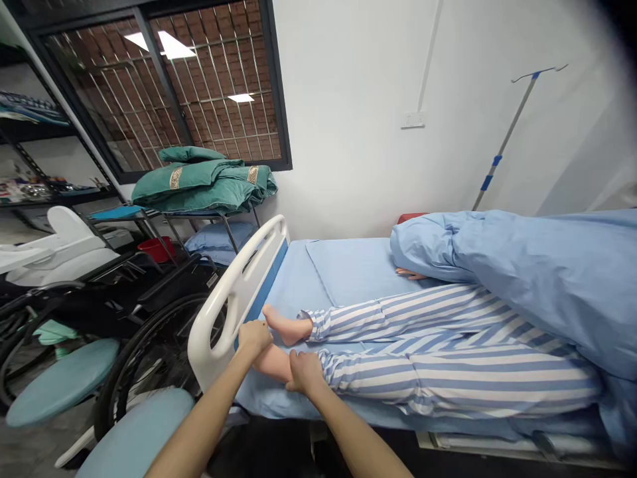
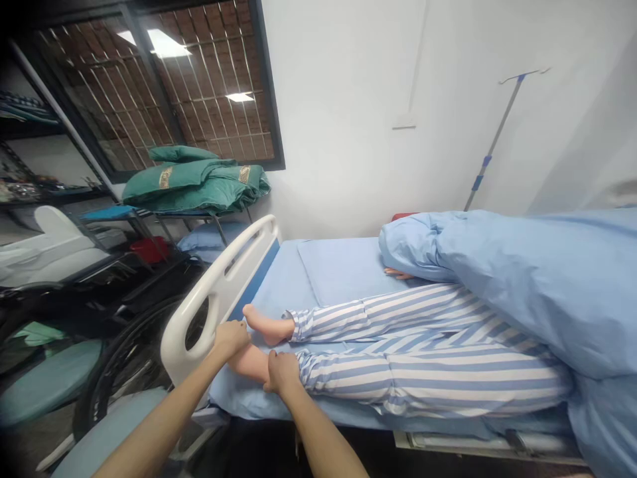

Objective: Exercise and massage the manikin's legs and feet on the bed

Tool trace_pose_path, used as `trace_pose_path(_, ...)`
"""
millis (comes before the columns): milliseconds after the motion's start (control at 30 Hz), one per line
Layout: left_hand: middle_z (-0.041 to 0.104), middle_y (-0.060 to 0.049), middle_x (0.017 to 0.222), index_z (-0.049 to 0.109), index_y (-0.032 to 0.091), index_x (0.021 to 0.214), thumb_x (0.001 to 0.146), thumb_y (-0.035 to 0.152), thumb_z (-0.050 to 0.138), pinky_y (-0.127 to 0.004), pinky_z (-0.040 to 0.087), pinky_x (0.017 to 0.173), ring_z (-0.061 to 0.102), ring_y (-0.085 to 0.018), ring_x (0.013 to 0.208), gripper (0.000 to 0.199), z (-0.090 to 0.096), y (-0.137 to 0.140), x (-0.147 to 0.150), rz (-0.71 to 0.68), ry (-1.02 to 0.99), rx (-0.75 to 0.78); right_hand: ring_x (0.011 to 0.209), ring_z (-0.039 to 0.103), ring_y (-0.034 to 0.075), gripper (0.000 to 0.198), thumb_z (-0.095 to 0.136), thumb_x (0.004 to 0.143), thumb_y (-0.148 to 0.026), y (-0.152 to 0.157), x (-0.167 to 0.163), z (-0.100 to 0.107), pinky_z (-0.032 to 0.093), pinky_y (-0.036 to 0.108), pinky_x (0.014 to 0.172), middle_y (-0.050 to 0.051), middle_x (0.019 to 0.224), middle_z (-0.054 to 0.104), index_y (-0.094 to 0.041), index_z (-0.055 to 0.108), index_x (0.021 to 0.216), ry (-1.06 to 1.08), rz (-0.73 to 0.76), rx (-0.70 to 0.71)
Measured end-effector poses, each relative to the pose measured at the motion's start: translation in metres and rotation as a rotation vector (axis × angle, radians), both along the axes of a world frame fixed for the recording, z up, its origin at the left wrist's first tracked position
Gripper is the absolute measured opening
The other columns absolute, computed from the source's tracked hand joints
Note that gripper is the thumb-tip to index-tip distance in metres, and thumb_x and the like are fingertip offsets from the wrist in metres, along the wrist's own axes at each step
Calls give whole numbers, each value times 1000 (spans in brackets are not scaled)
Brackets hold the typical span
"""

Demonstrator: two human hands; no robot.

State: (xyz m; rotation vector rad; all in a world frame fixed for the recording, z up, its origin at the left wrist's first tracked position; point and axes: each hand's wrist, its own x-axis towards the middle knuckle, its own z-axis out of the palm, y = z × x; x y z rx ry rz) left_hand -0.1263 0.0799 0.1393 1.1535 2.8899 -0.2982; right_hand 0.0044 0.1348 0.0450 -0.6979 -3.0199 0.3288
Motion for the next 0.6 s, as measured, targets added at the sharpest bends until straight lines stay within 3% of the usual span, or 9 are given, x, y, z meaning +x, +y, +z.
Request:
trace_pose_path(133, 62, -15, 83, 63, 14, 88, 75, 39, 30, -35, 41, 66, 58, -26, 79, 44, -7, -11, 6, 172, 100, 264, 73, 58, 27, 61, 67, 46, -42, 0, -1, -1, 42, 36, 63, 12, 83, 59, -13, 46, 95, 9, -14, 8)
trace_pose_path(267, 63, -11, 80, 64, 17, 85, 75, 37, 31, -33, 40, 64, 58, -24, 76, 40, -9, -19, 13, 269, 91, 380, 75, 57, 27, 59, 67, 47, -41, -2, 1, -1, 41, 36, 64, 12, 84, 59, -14, 45, 95, 19, -17, 15)
trace_pose_path(467, 63, -9, 71, 60, 16, 78, 79, 30, 28, -27, 37, 60, 58, -19, 68, 35, -28, -35, 28, 205, 276, 450, 76, 56, 26, 58, 67, 48, -40, -6, 4, -1, 40, 36, 65, 12, 85, 58, -15, 45, 95, 41, -23, 31)
trace_pose_path(600, 62, -7, 75, 54, 17, 81, 82, 35, 24, -24, 35, 57, 57, -17, 69, 36, -38, -51, 40, 134, 356, 494, 79, 56, 26, 59, 68, 47, -41, -8, 7, 2, 40, 36, 67, 12, 87, 58, -16, 45, 96, 51, -20, 47)
